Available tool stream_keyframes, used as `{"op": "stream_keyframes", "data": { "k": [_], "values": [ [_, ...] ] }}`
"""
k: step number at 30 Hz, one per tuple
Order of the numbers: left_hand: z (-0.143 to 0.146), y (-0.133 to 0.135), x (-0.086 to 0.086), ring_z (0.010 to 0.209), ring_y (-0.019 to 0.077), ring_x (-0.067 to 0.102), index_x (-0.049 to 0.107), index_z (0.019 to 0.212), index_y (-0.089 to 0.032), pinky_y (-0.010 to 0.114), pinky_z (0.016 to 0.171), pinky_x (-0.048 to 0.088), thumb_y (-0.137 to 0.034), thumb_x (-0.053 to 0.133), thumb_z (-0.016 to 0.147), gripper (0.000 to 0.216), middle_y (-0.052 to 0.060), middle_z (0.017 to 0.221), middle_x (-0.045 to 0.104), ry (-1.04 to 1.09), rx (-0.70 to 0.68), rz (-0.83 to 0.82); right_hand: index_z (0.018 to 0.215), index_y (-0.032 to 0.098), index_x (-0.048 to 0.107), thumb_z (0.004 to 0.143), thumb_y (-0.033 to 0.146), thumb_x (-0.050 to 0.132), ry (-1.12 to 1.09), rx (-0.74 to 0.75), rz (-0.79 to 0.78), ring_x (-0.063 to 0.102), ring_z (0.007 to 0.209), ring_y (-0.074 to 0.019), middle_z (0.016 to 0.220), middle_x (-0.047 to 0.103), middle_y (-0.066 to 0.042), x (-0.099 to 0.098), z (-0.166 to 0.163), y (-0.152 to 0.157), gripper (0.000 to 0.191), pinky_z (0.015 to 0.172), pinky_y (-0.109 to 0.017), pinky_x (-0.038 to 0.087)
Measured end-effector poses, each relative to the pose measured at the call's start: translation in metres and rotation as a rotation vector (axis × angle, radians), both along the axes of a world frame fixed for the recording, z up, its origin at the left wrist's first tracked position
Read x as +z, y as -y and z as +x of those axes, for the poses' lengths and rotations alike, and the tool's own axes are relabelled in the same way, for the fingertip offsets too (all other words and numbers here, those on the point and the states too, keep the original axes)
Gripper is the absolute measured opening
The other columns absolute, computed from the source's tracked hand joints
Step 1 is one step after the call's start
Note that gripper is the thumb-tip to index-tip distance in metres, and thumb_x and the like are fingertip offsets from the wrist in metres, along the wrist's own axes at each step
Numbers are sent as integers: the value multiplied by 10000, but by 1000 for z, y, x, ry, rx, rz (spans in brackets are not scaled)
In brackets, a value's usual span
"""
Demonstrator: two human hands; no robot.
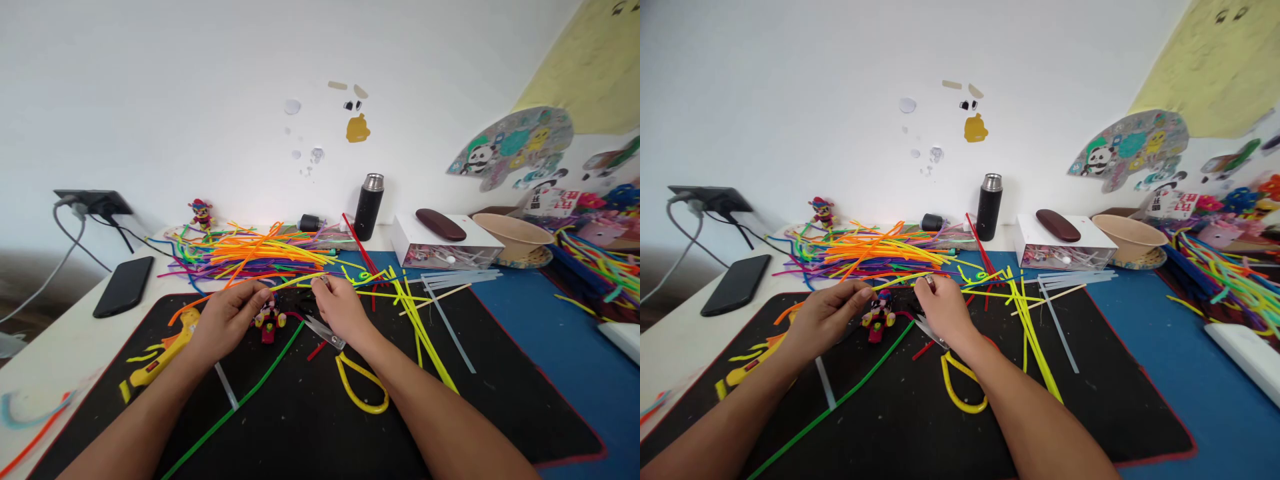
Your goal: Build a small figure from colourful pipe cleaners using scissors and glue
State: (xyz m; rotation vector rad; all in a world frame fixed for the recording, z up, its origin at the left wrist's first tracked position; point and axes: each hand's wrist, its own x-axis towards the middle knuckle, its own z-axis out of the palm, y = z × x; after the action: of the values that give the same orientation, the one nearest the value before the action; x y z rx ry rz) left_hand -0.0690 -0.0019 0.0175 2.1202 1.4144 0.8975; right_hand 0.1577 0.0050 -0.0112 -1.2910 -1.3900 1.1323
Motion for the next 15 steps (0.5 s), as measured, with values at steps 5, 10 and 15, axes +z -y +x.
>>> {"op": "stream_keyframes", "data": {
  "k": [5, 10, 15],
  "values": [
    [1, 1, 3, 585, 146, 510, 655, 794, -195, 243, 580, 420, -579, 480, 1007, 472, -10, 639, 602, 3, -13, 1, 642, 253, 345, 965, 455, 489, 33, 15, -8, 322, 452, -108, 486, 356, 73, 2, -1, 1, 407, 486, -276, 203],
    [3, 2, 5, 581, 145, 518, 661, 795, -196, 240, 583, 427, -561, 481, 1005, 457, -14, 635, 608, -2, -12, 10, 631, 251, 343, 961, 452, 483, 56, 6, 2, 328, 450, -108, 474, 354, 73, 3, -3, 3, 411, 492, -277, 202],
    [3, 1, 4, 594, 150, 538, 666, 802, -201, 243, 606, 454, -558, 480, 1004, 450, -6, 663, 644, -7, -16, 11, 610, 247, 357, 948, 447, 487, 102, 10, 3, 352, 469, -115, 485, 396, 55, 5, -4, 4, 414, 502, -282, 213]
  ]
}}
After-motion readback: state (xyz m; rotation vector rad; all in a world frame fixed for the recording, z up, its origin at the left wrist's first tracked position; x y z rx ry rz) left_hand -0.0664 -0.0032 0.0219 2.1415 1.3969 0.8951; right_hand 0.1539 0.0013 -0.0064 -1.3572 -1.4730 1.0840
